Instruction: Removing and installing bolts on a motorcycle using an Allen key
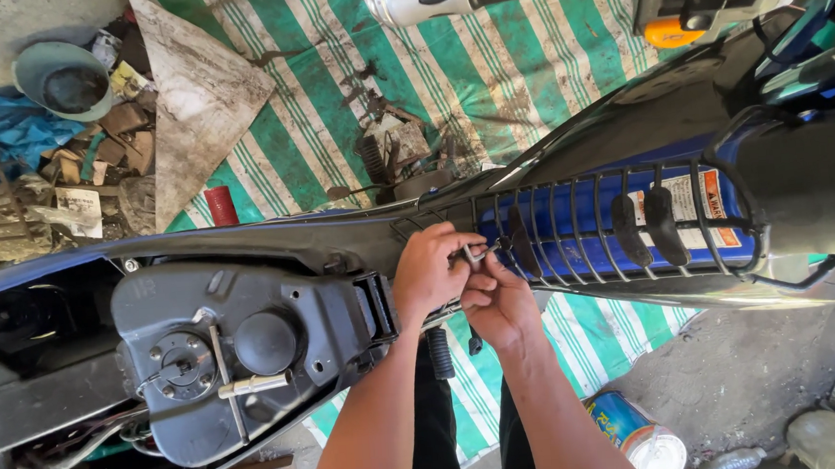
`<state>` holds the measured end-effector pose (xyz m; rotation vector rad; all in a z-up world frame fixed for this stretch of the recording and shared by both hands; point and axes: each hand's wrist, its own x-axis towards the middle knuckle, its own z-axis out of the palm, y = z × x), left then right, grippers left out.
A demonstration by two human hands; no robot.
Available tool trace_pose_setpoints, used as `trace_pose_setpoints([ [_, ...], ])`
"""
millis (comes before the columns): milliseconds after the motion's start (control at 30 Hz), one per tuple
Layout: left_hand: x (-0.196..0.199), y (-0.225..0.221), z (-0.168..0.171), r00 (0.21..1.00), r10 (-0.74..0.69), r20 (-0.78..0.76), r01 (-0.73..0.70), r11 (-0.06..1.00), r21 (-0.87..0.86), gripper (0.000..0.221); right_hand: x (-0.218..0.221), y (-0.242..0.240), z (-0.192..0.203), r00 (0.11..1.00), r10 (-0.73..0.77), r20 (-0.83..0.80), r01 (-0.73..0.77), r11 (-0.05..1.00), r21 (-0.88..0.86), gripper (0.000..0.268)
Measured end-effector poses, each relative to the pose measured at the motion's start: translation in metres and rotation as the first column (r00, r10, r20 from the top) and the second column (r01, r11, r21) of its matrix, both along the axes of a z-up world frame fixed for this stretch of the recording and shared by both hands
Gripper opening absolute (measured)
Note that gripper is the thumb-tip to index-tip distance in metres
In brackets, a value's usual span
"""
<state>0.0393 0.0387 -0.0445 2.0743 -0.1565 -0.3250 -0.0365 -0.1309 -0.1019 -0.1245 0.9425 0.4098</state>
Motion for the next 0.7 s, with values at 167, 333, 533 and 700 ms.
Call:
trace_pose_setpoints([
  [167,0.001,-0.007,-0.021,0.992,-0.127,0.007,0.127,0.992,0.015,0.054,-0.001,0.0,-0.02,0.998,0.051,-0.043,-0.053,0.997,-0.061,0.021],
  [333,0.001,0.0,-0.025,0.974,-0.186,0.125,0.175,0.98,0.099,0.049,0.002,0.003,-0.008,0.997,0.041,-0.067,-0.046,0.997,-0.065,0.018],
  [533,-0.009,-0.005,-0.044,0.949,-0.158,0.272,0.096,0.969,0.228,0.024,0.015,-0.009,0.004,0.981,0.128,-0.148,-0.145,0.984,-0.108,0.025],
  [700,-0.018,-0.028,-0.077,0.933,-0.097,0.345,0.013,0.971,0.238,0.01,0.019,-0.013,0.007,0.959,0.189,-0.211,-0.219,0.967,-0.13,0.034],
])
